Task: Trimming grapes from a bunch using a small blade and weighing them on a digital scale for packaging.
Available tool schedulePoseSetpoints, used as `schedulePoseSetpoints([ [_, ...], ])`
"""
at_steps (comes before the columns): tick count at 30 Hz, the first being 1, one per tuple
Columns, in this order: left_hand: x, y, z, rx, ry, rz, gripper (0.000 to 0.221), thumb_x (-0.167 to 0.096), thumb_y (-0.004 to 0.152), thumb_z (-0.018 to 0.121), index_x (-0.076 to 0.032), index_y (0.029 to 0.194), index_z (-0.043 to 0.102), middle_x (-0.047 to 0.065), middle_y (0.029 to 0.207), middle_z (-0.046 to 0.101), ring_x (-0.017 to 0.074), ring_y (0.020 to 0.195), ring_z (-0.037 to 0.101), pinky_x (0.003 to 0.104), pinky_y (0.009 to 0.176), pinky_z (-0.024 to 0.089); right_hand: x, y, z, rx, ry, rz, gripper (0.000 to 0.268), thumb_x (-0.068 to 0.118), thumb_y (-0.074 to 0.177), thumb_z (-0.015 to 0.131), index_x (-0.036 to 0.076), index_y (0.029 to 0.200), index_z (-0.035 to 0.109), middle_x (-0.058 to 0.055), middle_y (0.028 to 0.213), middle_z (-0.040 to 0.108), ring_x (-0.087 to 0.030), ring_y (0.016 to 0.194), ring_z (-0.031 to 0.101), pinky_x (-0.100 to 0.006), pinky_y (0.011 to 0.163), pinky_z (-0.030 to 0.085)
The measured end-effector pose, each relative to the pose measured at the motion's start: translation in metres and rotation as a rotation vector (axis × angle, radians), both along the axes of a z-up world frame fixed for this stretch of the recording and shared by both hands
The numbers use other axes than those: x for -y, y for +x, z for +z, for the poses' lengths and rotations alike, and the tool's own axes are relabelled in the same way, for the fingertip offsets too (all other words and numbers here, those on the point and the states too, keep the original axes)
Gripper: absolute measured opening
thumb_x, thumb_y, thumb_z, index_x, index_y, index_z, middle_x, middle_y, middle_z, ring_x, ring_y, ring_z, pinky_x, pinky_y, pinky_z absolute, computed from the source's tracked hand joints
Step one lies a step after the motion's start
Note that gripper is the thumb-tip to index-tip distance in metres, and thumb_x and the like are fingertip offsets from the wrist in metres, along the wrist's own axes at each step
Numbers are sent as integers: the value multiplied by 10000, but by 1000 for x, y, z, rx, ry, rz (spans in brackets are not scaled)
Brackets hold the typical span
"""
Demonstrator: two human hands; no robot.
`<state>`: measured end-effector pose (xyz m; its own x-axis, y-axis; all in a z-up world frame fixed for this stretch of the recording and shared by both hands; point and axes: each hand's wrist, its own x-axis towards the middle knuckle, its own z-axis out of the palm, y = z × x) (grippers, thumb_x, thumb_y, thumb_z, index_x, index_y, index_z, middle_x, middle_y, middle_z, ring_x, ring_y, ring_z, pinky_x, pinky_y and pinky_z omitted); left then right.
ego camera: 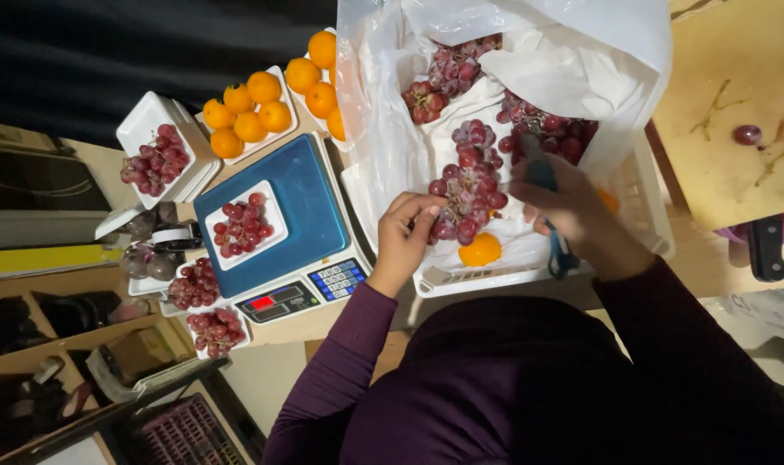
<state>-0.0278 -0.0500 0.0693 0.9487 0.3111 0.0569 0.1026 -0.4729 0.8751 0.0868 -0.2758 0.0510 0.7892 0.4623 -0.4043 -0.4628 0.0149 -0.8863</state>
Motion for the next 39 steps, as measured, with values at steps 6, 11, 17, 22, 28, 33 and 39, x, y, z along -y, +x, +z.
schedulePoseSetpoints([
  [6,6,-5,1,25,-84,-1,167,-80,978,677,-168,1052,798,47,909,669,133,785,552,298,800,494,-22,4,-19,-220,47,90,472,276,889,791,20,1215,566,-96,891,563,-217,704,650,-276,411,459],
  [11,8,-8,5,8,-94,-18,165,-85,967,691,-175,1046,804,48,933,670,121,763,524,297,788,491,-25,11,-27,-249,123,54,515,160,789,879,56,1185,566,-40,898,534,-185,722,631,-306,443,560],
  [17,18,-4,5,-55,-53,-70,167,-104,965,689,-200,1041,802,43,928,662,145,741,549,310,771,500,-22,18,-1,-291,238,54,270,60,859,770,66,1085,622,-24,769,502,-169,601,599,-261,383,499],
  [22,29,0,15,-211,128,27,130,-121,991,637,-149,1060,744,134,961,661,399,890,684,470,869,547,-19,13,3,-382,141,76,295,37,827,787,142,1045,618,13,732,490,-140,577,548,-257,373,460],
  [28,37,-13,-38,-577,-66,197,282,-435,993,602,-206,912,744,47,682,664,260,741,686,384,747,527,-24,4,5,-380,111,22,311,3,824,780,136,1047,609,11,726,448,-149,572,531,-282,357,461],
  [33,52,-10,1,-729,-780,216,519,-507,1075,356,-166,1053,746,54,885,680,142,664,611,220,511,480,-27,-10,1,-263,176,-15,366,1,739,847,72,1000,601,-67,709,524,-208,545,582,-291,327,448],
  [39,42,4,-18,-800,-1238,243,567,-640,1068,333,-184,1156,658,32,1144,733,311,1109,703,419,865,597,-30,-28,33,-65,84,8,399,-48,701,827,49,1024,614,-139,699,581,-240,478,591,-302,283,449],
])
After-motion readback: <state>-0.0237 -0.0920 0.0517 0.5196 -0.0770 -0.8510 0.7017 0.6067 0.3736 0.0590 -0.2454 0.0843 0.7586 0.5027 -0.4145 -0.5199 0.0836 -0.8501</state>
